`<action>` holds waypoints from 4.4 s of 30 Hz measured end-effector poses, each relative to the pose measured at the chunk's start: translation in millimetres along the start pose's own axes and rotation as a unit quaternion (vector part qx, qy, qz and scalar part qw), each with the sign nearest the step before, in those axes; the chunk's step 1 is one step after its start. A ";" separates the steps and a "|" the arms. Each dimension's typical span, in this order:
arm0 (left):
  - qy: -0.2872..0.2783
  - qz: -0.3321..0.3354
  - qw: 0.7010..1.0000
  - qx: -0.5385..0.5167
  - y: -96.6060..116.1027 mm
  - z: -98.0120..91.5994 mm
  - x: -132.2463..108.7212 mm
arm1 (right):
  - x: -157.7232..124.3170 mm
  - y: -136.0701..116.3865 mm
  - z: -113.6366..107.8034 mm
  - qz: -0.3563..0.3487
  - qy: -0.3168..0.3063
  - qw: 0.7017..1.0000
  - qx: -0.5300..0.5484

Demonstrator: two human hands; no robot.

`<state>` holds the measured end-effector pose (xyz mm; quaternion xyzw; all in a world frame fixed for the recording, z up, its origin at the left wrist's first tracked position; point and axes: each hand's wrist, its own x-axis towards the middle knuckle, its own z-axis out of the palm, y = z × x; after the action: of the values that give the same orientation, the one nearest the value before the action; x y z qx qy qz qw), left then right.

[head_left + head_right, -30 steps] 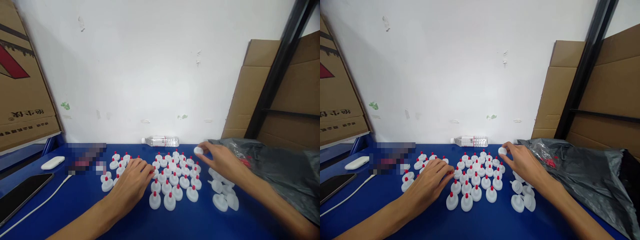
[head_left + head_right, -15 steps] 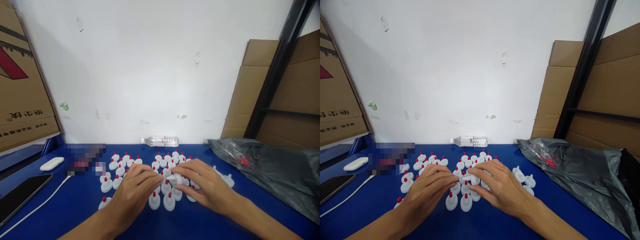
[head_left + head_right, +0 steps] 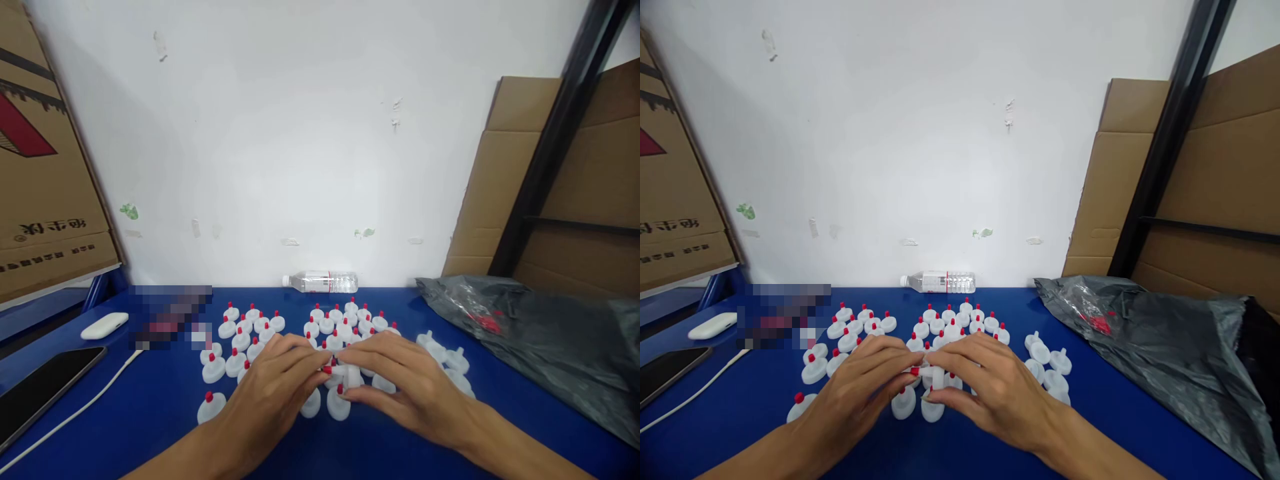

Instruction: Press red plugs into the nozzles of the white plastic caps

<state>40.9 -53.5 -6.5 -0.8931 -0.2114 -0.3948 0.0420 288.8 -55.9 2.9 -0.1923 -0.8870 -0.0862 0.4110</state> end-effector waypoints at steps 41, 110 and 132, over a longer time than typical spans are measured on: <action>-0.239 -0.118 0.927 0.265 -41.4 -31.7 0.7 | 3.5 44.0 -76.8 0.263 -0.273 0.923 0.064; 0.007 0.054 0.995 0.079 -1.6 -4.0 0.2 | 2.0 -3.3 -10.0 -0.011 -0.071 0.997 -0.006; -0.091 -0.009 0.994 -0.068 10.6 -6.6 6.3 | 1.1 -11.2 -12.5 -0.068 -0.055 0.996 -0.024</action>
<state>44.5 -62.5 3.5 -0.9243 -0.1950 -0.3256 -0.0413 292.2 -69.7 12.0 -0.1454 -0.9169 -0.1246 0.3502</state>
